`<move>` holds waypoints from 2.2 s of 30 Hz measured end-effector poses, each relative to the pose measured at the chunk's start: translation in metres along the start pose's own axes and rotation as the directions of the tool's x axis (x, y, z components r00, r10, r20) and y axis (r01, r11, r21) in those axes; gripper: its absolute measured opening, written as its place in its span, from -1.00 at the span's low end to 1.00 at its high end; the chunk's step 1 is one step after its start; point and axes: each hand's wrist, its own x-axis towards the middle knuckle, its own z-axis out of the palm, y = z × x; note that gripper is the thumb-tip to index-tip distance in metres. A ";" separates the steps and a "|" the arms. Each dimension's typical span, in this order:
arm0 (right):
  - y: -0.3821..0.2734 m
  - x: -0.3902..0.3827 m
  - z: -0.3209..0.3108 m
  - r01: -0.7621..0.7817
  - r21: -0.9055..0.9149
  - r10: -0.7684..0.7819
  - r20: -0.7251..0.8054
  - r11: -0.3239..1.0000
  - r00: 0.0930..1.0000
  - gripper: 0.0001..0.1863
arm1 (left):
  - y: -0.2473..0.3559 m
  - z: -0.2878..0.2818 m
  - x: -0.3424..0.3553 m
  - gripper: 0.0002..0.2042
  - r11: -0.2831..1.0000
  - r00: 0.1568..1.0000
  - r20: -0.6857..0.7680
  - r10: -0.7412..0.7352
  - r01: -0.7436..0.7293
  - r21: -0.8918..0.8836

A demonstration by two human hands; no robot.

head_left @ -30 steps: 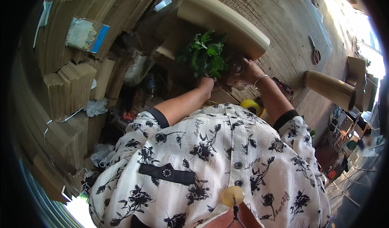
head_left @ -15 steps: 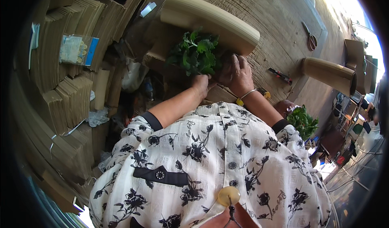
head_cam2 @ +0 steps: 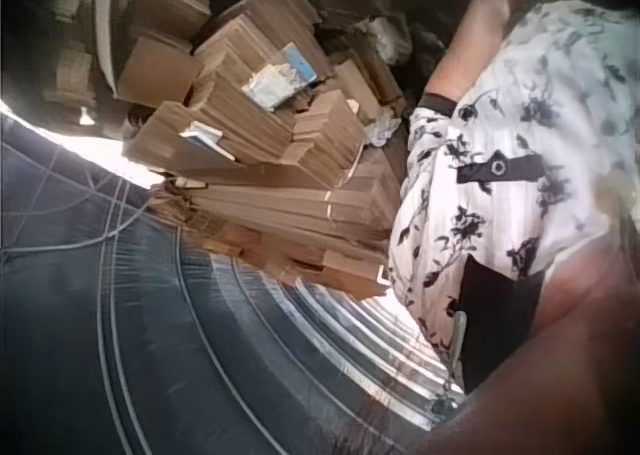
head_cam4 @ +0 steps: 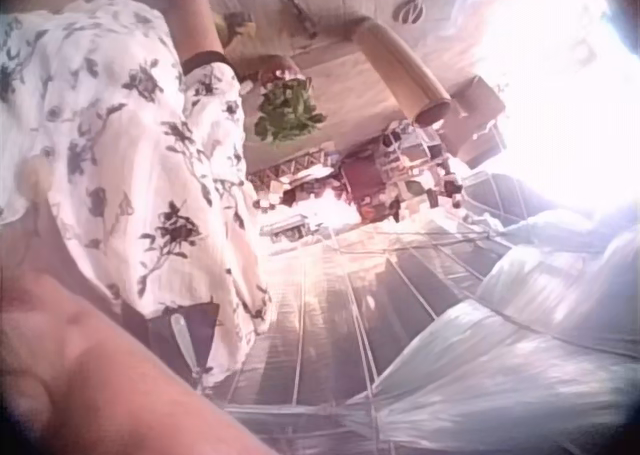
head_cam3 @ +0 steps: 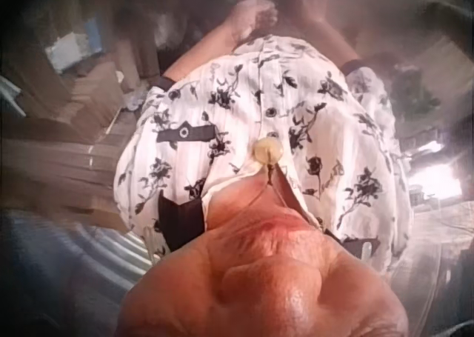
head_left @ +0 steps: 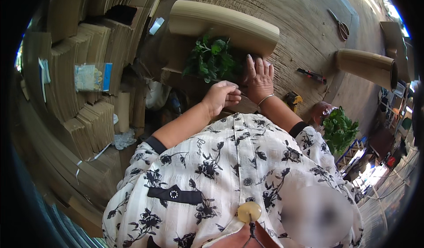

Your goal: The person wraps a cylindrical cardboard tube with clear plastic film and secures it with yellow packing tape. They roll the film around the tube, smooth it, and apply tape to seal the edges. The wrapped cylinder is placed on a wooden workbench.

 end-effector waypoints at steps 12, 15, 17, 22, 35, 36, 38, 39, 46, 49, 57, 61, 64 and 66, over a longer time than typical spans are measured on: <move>0.027 0.064 -0.019 -0.097 0.039 0.081 0.299 0.994 0.951 0.07 | 0.162 0.054 0.124 -0.66 -0.623 0.456 0.707 0.541 -0.349 0.700; 0.048 0.085 -0.033 -0.195 0.039 0.159 0.433 0.980 0.887 0.26 | 0.172 0.074 0.107 -0.71 -0.347 0.621 0.693 0.367 -0.600 0.721; 0.067 0.100 -0.045 -0.237 0.031 0.177 0.575 0.971 0.799 0.27 | 0.164 0.076 0.095 -0.68 -0.408 0.640 0.743 0.197 -0.635 0.656; 0.109 0.156 -0.051 -0.506 0.334 -0.017 0.847 0.795 0.532 0.00 | 0.143 0.079 0.090 -0.43 -0.555 0.703 0.696 0.144 -0.525 0.645; 0.030 0.087 -0.049 -0.153 0.051 0.153 0.015 0.987 0.988 -0.12 | 0.198 0.069 0.140 -0.36 -0.430 0.908 0.416 0.049 -0.357 0.829; 0.026 0.082 -0.042 -0.155 -0.021 0.154 -0.016 0.988 0.988 -0.12 | 0.200 0.071 0.146 -0.35 -0.425 0.907 0.419 0.050 -0.360 0.831; 0.020 0.076 -0.010 -0.155 -0.164 0.144 -0.077 0.974 0.987 -0.10 | 0.208 0.071 0.154 -0.30 -0.388 0.920 0.390 -0.032 -0.371 0.844; 0.022 0.080 0.001 -0.158 -0.145 0.141 -0.125 0.977 0.982 -0.10 | 0.215 0.073 0.158 -0.27 -0.376 0.924 0.374 -0.072 -0.373 0.848; 0.043 0.094 -0.003 -0.118 -0.049 0.108 -0.180 0.992 0.978 -0.05 | 0.263 0.081 0.183 -0.20 -0.438 0.920 0.083 -0.383 -0.260 0.861; 0.047 0.108 -0.020 -0.128 0.022 0.129 -0.089 0.992 0.988 0.02 | 0.280 0.063 0.202 -0.24 -0.497 0.924 0.026 -0.380 -0.228 0.837; 0.064 0.142 -0.032 -0.190 0.055 0.174 0.212 0.980 0.962 0.14 | 0.282 0.062 0.211 -0.52 -0.439 0.872 0.455 -0.181 -0.486 0.756; 0.063 0.169 -0.048 -0.261 0.078 0.206 0.418 0.962 0.885 0.23 | 0.266 0.040 0.197 -0.59 -0.505 0.613 0.790 -0.015 -0.687 0.523; 0.070 0.175 -0.045 -0.272 0.096 0.213 0.403 0.958 0.890 0.17 | 0.229 0.045 0.165 -0.34 -0.561 0.547 0.837 0.017 -0.688 0.460; 0.072 0.186 -0.055 -0.276 0.055 0.216 0.484 0.960 0.848 0.21 | 0.219 0.066 0.141 0.08 -0.624 0.690 0.723 -0.035 -0.580 0.523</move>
